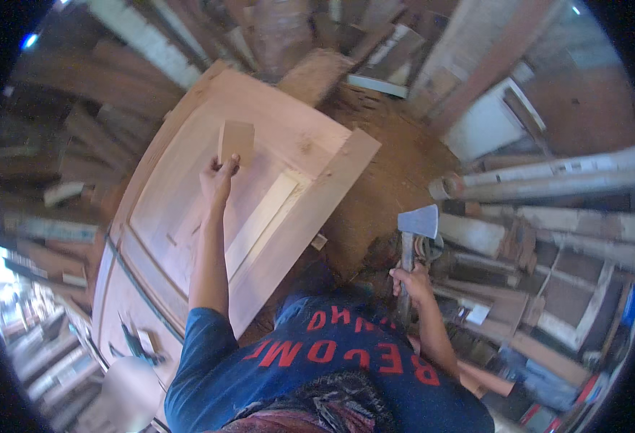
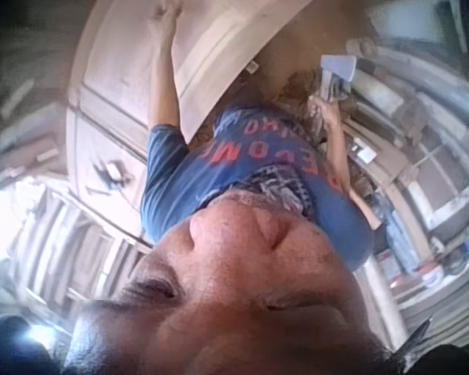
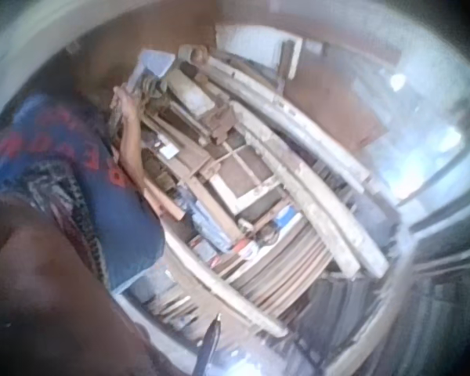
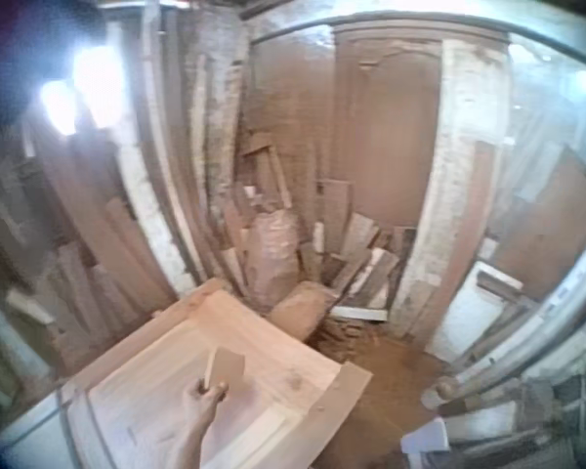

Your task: The person assembles a wooden door by selecting small wood pieces, measuring and marking them, drilling pilot holes, and hammering nails to attach the pieces. They use a chisel and mallet to adjust the fit and a clamp to hold parts in place during assembly.

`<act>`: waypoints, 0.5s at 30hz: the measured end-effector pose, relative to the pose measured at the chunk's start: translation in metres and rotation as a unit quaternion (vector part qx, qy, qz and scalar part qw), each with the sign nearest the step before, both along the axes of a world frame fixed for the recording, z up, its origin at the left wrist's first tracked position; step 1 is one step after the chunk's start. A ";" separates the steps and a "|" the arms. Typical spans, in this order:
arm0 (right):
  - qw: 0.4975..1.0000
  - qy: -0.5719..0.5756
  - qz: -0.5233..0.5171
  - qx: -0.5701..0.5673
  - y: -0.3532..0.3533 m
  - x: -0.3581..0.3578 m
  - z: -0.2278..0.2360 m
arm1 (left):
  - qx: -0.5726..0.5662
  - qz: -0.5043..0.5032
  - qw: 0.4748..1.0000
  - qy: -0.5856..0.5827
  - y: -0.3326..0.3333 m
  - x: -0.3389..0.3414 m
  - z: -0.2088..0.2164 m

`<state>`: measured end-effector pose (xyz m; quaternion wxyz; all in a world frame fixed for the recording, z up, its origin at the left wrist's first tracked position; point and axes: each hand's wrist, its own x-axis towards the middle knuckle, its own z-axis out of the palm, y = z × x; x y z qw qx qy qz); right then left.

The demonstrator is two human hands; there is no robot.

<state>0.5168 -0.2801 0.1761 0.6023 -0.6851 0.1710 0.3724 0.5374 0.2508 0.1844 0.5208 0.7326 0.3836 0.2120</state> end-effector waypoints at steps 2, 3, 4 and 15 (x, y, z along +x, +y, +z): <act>1.000 0.008 -0.001 -0.023 -0.010 0.001 -0.011 | 0.040 -0.059 0.997 -0.027 0.008 0.064 -0.013; 0.998 0.020 -0.029 -0.055 -0.011 -0.002 -0.009 | 0.054 -0.089 0.994 -0.041 0.009 0.100 -0.022; 0.996 0.030 -0.040 -0.079 -0.004 0.004 -0.009 | 0.121 -0.083 0.988 -0.038 0.031 0.130 -0.053; 0.972 0.145 -0.110 -0.151 -0.033 -0.029 -0.063 | 0.293 -0.172 0.940 0.031 0.060 0.335 -0.141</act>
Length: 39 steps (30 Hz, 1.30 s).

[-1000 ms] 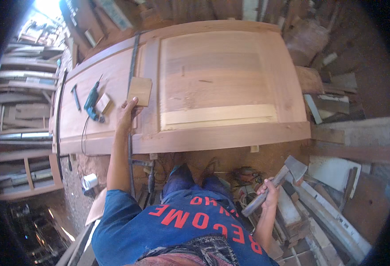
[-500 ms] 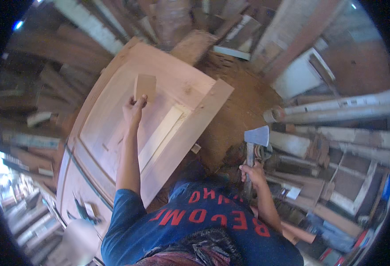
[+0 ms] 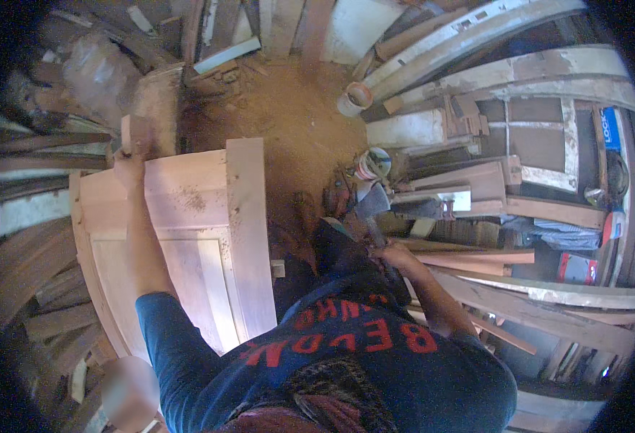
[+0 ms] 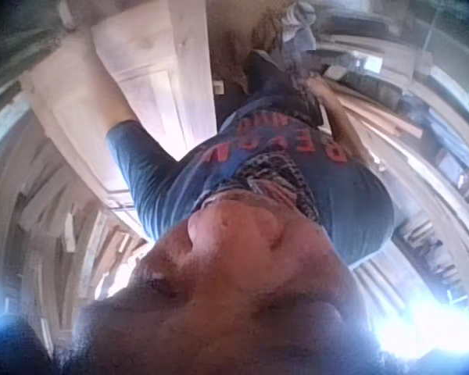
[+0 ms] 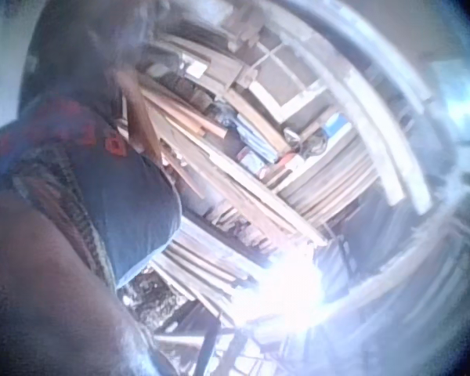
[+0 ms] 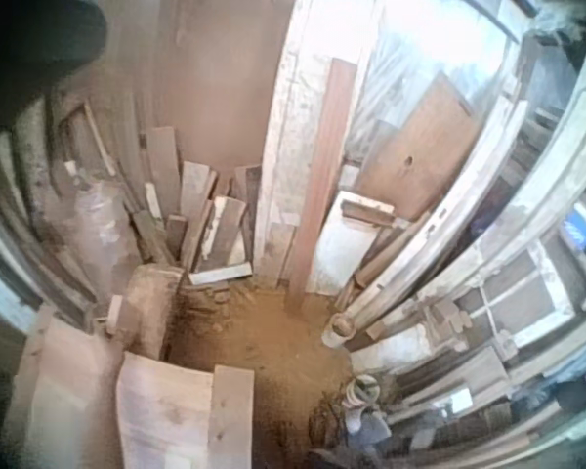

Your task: The person assembles a wooden door by selecting small wood pieces, measuring and marking them, drilling pilot holes, and hammering nails to attach the pieces. They use a chisel and mallet to adjust the fit and a clamp to hold parts in place during assembly.

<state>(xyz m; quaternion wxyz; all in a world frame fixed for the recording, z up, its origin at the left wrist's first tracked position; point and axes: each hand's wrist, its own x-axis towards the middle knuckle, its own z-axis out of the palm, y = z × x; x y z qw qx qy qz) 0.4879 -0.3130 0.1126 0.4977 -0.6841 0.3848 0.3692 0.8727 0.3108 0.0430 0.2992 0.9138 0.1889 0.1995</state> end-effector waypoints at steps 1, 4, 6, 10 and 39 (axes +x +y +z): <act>1.000 0.010 -0.003 -0.006 -0.003 0.004 -0.009 | -0.004 -0.003 1.000 -0.008 0.017 0.007 -0.012; 0.999 0.043 0.017 -0.014 -0.013 0.024 -0.027 | 0.044 0.007 0.999 -0.002 0.014 0.015 -0.029; 0.998 0.056 0.014 -0.011 -0.014 0.038 -0.030 | 0.070 0.006 0.997 0.015 -0.004 0.022 -0.021; 0.987 0.096 -0.116 0.061 -0.028 0.077 -0.059 | 0.084 0.012 0.995 0.055 0.003 0.025 -0.035; 0.990 0.127 -0.035 0.056 -0.179 0.148 -0.162 | 0.160 0.172 0.953 0.192 -0.024 0.056 -0.049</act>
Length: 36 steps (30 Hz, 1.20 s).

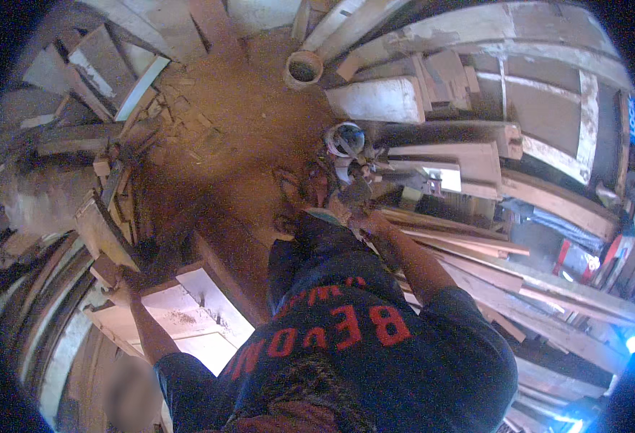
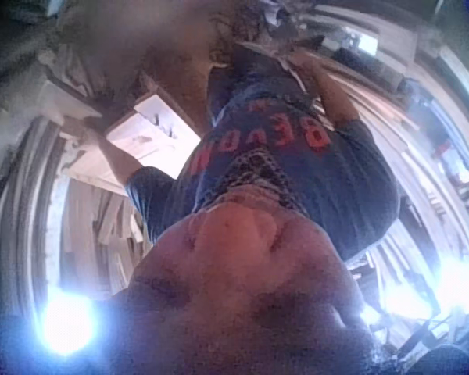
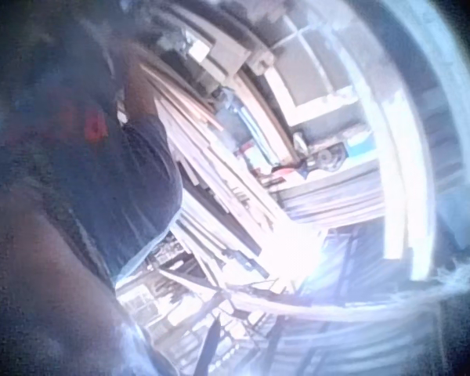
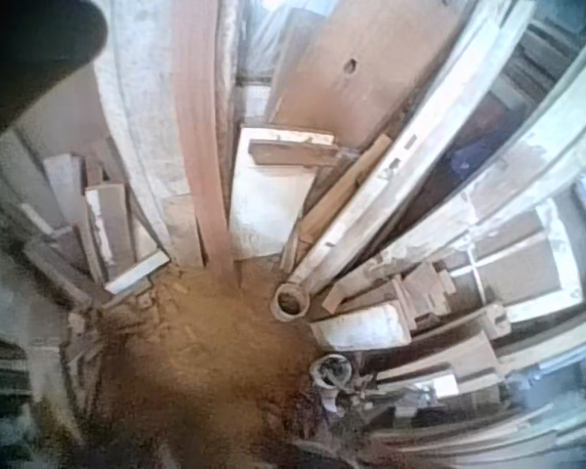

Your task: The person assembles a wooden door by selecting small wood pieces, measuring and marking them, drilling pilot holes, and hammering nails to attach the pieces. They use a chisel and mallet to adjust the fit and a clamp to hold parts in place during assembly.

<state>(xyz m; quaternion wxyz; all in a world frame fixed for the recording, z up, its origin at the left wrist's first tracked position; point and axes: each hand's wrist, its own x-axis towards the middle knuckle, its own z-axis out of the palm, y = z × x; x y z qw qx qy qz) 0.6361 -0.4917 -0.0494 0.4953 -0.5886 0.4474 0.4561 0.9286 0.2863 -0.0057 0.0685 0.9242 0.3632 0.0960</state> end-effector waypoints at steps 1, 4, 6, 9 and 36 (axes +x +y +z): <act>1.000 -0.016 -0.004 -0.018 0.006 -0.025 -0.009 | 0.003 -0.003 1.000 0.004 0.003 0.000 -0.002; 0.996 0.069 0.030 -0.047 0.009 -0.089 -0.018 | 0.030 -0.011 0.999 0.023 0.015 0.000 -0.008; 0.988 0.128 0.075 -0.045 0.011 -0.120 -0.018 | 0.059 -0.040 0.997 0.014 0.036 0.001 -0.016; 0.981 0.118 0.151 -0.041 0.018 -0.158 -0.012 | 0.021 -0.029 0.999 -0.010 0.030 -0.005 -0.017; 0.977 0.190 -0.076 -0.065 0.062 -0.241 -0.303 | 0.072 -0.156 0.982 0.072 0.133 -0.058 -0.024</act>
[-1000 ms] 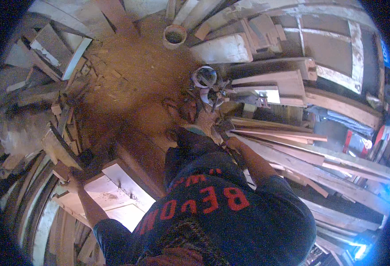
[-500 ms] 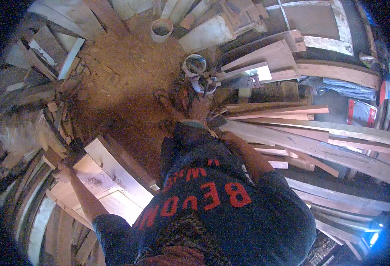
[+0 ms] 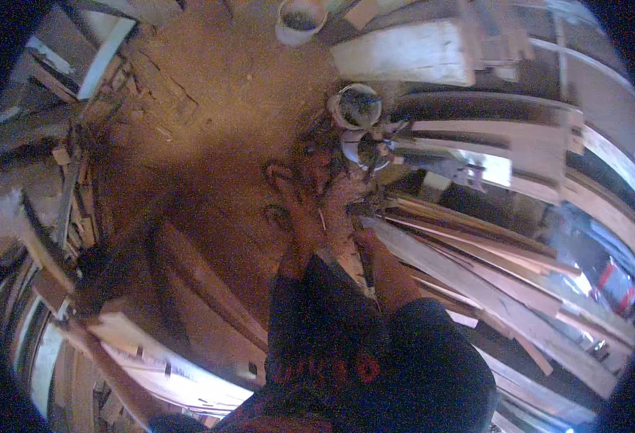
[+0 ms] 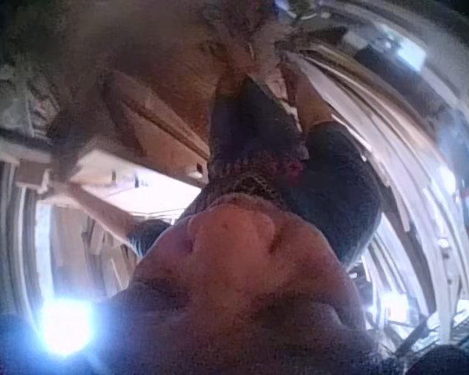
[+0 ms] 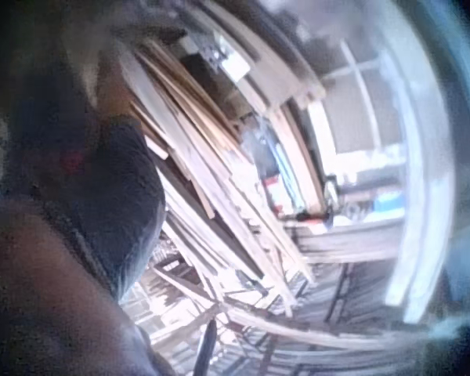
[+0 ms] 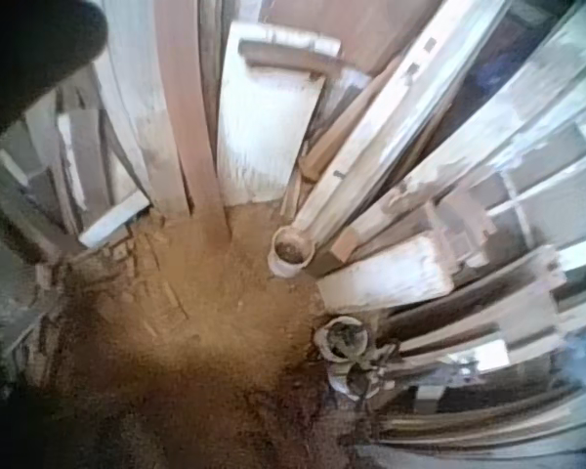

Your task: The person assembles a wooden door by selecting small wood pieces, measuring and marking them, drilling pilot holes, and hammering nails to attach the pieces. They use a chisel and mallet to adjust the fit and a clamp to hold parts in place during assembly.

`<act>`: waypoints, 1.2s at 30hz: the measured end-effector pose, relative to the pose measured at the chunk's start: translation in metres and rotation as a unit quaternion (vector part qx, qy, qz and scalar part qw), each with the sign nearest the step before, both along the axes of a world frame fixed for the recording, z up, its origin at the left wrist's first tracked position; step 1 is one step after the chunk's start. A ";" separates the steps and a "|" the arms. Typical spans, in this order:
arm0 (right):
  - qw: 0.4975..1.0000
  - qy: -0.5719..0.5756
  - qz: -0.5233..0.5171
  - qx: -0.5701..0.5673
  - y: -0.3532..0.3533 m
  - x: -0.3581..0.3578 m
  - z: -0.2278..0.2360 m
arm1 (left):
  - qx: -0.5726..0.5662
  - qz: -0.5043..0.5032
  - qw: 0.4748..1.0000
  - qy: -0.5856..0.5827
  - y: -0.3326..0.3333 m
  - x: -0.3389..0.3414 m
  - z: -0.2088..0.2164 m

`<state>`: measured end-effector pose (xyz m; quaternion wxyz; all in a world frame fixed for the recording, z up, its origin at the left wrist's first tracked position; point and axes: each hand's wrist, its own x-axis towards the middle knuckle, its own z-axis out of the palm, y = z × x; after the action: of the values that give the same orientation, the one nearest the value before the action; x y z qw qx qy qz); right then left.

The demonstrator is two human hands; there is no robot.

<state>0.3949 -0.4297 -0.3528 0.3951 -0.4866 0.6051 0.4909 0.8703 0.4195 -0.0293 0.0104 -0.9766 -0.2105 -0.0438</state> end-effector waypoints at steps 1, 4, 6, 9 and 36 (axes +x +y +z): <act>1.000 0.002 0.015 -0.007 0.005 0.004 -0.030 | 0.016 -0.044 0.998 0.051 0.038 -0.006 0.017; 0.997 0.004 0.071 -0.028 0.022 0.012 -0.139 | 0.089 -0.152 0.970 0.170 0.082 -0.023 0.087; 0.991 0.011 0.098 -0.091 0.022 -0.002 -0.193 | 0.001 -0.025 0.997 0.067 0.045 -0.011 0.048; 0.978 0.008 0.135 -0.156 0.022 -0.012 -0.268 | -0.030 0.043 0.998 0.020 0.003 0.003 0.037; 0.949 -0.234 0.188 -0.095 -0.065 -0.006 0.115 | -0.461 0.134 0.824 -0.301 -0.047 -0.043 0.000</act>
<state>0.3885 -0.4948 -0.2375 0.3779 -0.7279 0.4375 0.3686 0.8273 0.3727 -0.0293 -0.4993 -0.7679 -0.3277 -0.2318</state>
